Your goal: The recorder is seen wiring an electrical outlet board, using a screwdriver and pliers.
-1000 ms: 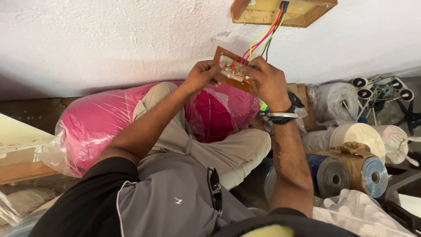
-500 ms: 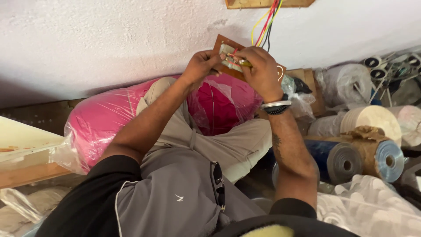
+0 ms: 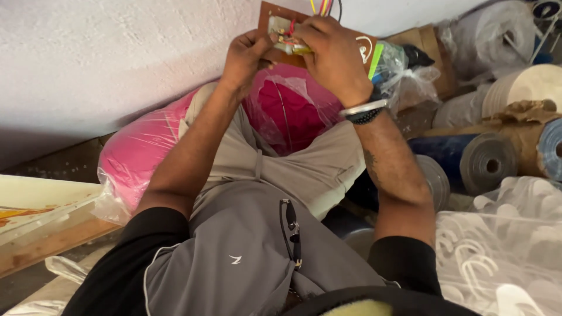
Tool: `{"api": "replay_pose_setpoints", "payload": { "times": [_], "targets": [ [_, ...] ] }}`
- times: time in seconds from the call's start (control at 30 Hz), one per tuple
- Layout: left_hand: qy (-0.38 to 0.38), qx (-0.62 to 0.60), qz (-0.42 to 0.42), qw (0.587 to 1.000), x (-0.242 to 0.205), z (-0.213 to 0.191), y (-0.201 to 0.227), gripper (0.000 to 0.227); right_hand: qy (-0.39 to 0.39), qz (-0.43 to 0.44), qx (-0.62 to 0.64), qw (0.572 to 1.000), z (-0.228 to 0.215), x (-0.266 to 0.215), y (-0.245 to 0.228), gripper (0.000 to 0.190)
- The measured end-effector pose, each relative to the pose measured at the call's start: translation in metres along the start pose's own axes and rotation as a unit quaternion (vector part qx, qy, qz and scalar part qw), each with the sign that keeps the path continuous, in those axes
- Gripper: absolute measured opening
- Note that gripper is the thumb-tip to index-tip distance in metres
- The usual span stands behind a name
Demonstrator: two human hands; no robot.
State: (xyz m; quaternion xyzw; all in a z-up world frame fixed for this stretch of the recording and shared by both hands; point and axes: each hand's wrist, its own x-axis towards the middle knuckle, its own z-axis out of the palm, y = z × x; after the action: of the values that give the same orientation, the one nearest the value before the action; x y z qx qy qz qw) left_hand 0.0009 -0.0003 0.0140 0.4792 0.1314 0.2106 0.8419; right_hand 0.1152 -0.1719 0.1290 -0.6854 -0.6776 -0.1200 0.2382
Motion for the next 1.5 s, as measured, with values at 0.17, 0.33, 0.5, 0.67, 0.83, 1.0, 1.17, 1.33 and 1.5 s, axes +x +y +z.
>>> {"api": "replay_pose_setpoints", "payload": {
  "times": [0.17, 0.33, 0.5, 0.67, 0.83, 1.0, 1.17, 1.33, 1.5],
  "targets": [
    [-0.001, 0.019, 0.013, 1.0, 0.005, -0.004, -0.004, 0.02, -0.007, 0.028, -0.002, 1.0, 0.008, -0.002, 0.012, 0.027],
    [-0.002, -0.007, 0.012, 1.0, 0.008, -0.01, -0.011, 0.021, -0.005, 0.042, -0.006, 0.999, 0.015, -0.007, 0.011, 0.02],
    [-0.015, -0.003, 0.028, 0.999, 0.004, -0.006, -0.004, 0.021, 0.01, 0.049, -0.07, 0.996, 0.018, -0.011, 0.012, 0.028],
    [-0.001, 0.007, 0.014, 1.0, 0.004, -0.002, -0.004, 0.021, 0.005, 0.049, -0.061, 0.997, 0.023, -0.011, 0.014, 0.026],
    [-0.005, -0.002, 0.02, 1.0, 0.005, -0.004, -0.007, 0.023, 0.015, 0.042, -0.055, 0.998, 0.02, -0.009, 0.009, 0.028],
    [-0.017, 0.004, 0.039, 0.999, 0.004, 0.0, -0.005, 0.023, 0.05, 0.021, -0.058, 0.997, 0.013, -0.002, -0.001, 0.029],
    [-0.029, -0.005, 0.034, 0.999, 0.003, 0.003, -0.004, 0.025, 0.018, 0.019, -0.01, 1.0, 0.006, -0.001, 0.003, 0.024],
    [-0.018, -0.026, 0.018, 0.999, 0.002, 0.008, 0.003, 0.021, 0.016, -0.029, -0.019, 0.999, -0.002, 0.001, 0.003, 0.019],
    [-0.03, -0.007, 0.028, 0.999, 0.004, 0.007, 0.001, 0.025, -0.032, -0.044, 0.028, 0.998, -0.005, 0.0, 0.012, 0.03]
  ]
}}
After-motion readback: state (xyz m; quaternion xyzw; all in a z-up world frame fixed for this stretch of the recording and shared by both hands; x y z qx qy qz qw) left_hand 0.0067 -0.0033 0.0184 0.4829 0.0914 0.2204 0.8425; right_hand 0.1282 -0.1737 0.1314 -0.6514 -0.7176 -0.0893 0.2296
